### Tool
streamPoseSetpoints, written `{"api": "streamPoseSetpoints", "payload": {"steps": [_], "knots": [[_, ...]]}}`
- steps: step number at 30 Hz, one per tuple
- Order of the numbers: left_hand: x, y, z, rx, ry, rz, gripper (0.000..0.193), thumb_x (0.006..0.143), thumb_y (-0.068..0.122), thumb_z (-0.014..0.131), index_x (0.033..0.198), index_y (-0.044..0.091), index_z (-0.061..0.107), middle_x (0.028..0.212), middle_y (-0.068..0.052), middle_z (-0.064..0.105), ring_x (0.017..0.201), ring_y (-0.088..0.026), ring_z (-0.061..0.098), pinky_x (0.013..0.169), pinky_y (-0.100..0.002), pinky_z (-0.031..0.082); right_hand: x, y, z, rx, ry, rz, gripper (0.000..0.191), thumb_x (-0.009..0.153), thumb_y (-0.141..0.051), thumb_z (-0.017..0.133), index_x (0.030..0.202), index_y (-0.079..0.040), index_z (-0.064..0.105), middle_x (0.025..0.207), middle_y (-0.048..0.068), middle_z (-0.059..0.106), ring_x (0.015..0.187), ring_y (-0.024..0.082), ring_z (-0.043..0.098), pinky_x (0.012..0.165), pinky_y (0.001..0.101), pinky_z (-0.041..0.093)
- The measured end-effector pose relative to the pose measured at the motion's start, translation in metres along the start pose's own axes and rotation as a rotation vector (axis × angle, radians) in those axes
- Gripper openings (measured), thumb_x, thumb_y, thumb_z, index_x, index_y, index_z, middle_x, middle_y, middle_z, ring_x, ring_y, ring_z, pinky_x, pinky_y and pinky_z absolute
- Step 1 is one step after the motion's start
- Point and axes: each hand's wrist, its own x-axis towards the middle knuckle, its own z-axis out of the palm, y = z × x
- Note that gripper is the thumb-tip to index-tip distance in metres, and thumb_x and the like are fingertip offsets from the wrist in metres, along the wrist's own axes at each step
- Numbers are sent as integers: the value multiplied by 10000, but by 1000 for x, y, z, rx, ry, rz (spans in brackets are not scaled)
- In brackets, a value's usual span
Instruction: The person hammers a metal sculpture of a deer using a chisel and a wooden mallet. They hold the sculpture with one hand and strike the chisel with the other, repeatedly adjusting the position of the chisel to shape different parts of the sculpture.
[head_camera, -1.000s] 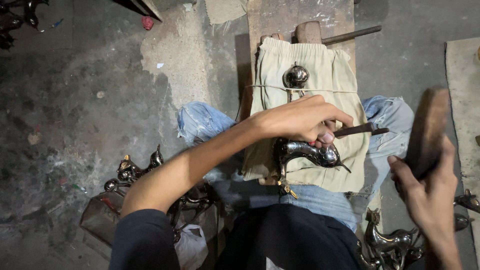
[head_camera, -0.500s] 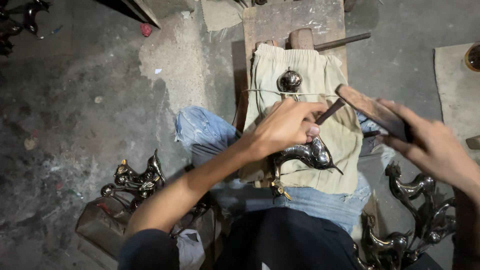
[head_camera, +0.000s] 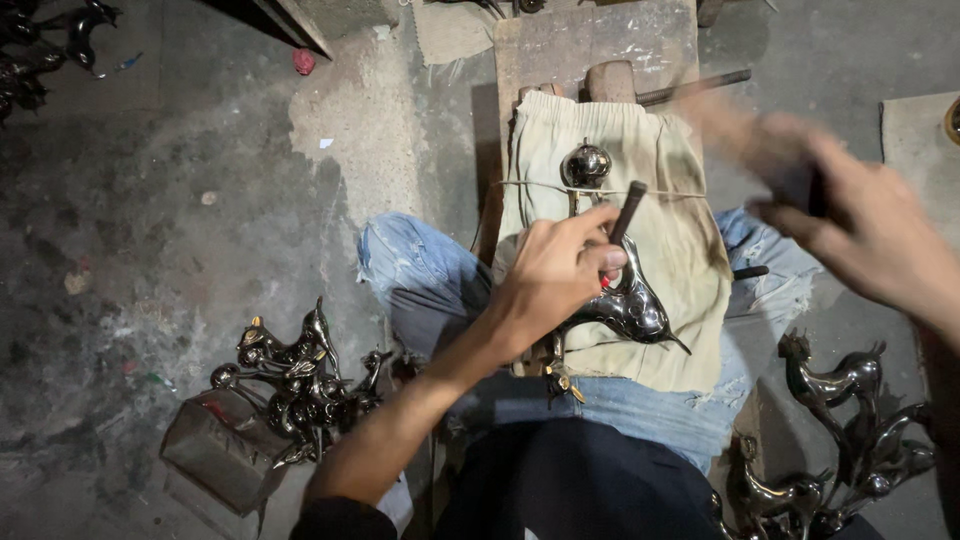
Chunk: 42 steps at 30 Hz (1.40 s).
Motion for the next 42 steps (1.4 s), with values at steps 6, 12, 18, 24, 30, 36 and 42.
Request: {"api": "streamPoseSetpoints", "payload": {"steps": [6, 12, 18, 24, 30, 36, 42], "knots": [[-10, -3, 3, 1, 126, -21, 317, 912, 125, 670, 1200, -6, 655, 883, -179, 770, 720, -245, 784, 674, -336, 601, 7, -39, -38, -335, -143, 49, 695, 1053, -432, 488, 1672, -281, 208, 712, 32, 687, 495, 153, 648, 485, 288, 544], [-19, -9, 8, 17, 213, 57, 257, 927, 137, 681, 1142, -4, 679, 885, -183, 778, 746, -259, 788, 675, -334, 612, 10, -64, -59, -351, 3, -135, 662, 1052, -386, 486, 1654, -334, 217, 675, 26, 633, 418, 119, 571, 404, 266, 493], [-28, -19, 13, -2, 274, 154, 225, 972, 129, 666, 1121, -41, 673, 897, -164, 784, 775, -210, 800, 635, -292, 650, 10, -80, -65, -551, 17, -163, 643, 1051, -453, 435, 1637, -366, 186, 681, 36, 680, 413, 78, 528, 414, 235, 435], [-33, -18, 14, -48, 231, 66, 165, 986, 139, 661, 1002, -24, 675, 831, -131, 786, 736, -187, 797, 607, -289, 614, 10, -94, -74, -735, -70, -127, 625, 1076, -456, 394, 1642, -435, 130, 931, 32, 726, 451, 61, 551, 395, 213, 421], [-40, -22, 11, -17, 224, 122, 218, 996, 235, 696, 966, 20, 671, 874, -96, 792, 798, -155, 802, 695, -272, 657, 4, -108, -84, -740, -1, -195, 624, 1043, -427, 394, 1622, -466, 166, 1107, 44, 730, 479, 72, 591, 435, 213, 476], [-48, -28, 13, 72, 212, 56, 255, 958, 281, 742, 956, 29, 709, 802, -103, 784, 697, -177, 768, 630, -318, 601, -18, -116, -82, -791, -37, -195, 751, 1009, -315, 531, 1614, -472, 113, 1138, 17, 661, 638, 102, 661, 569, 243, 552], [-42, -31, 14, 4, 231, 190, 258, 1010, 290, 700, 979, 33, 701, 893, -71, 777, 757, -135, 780, 683, -266, 661, -23, -93, -66, -827, 120, -266, 858, 943, -217, 632, 1635, -433, 173, 1094, 12, 701, 689, 94, 679, 648, 246, 602]]}}
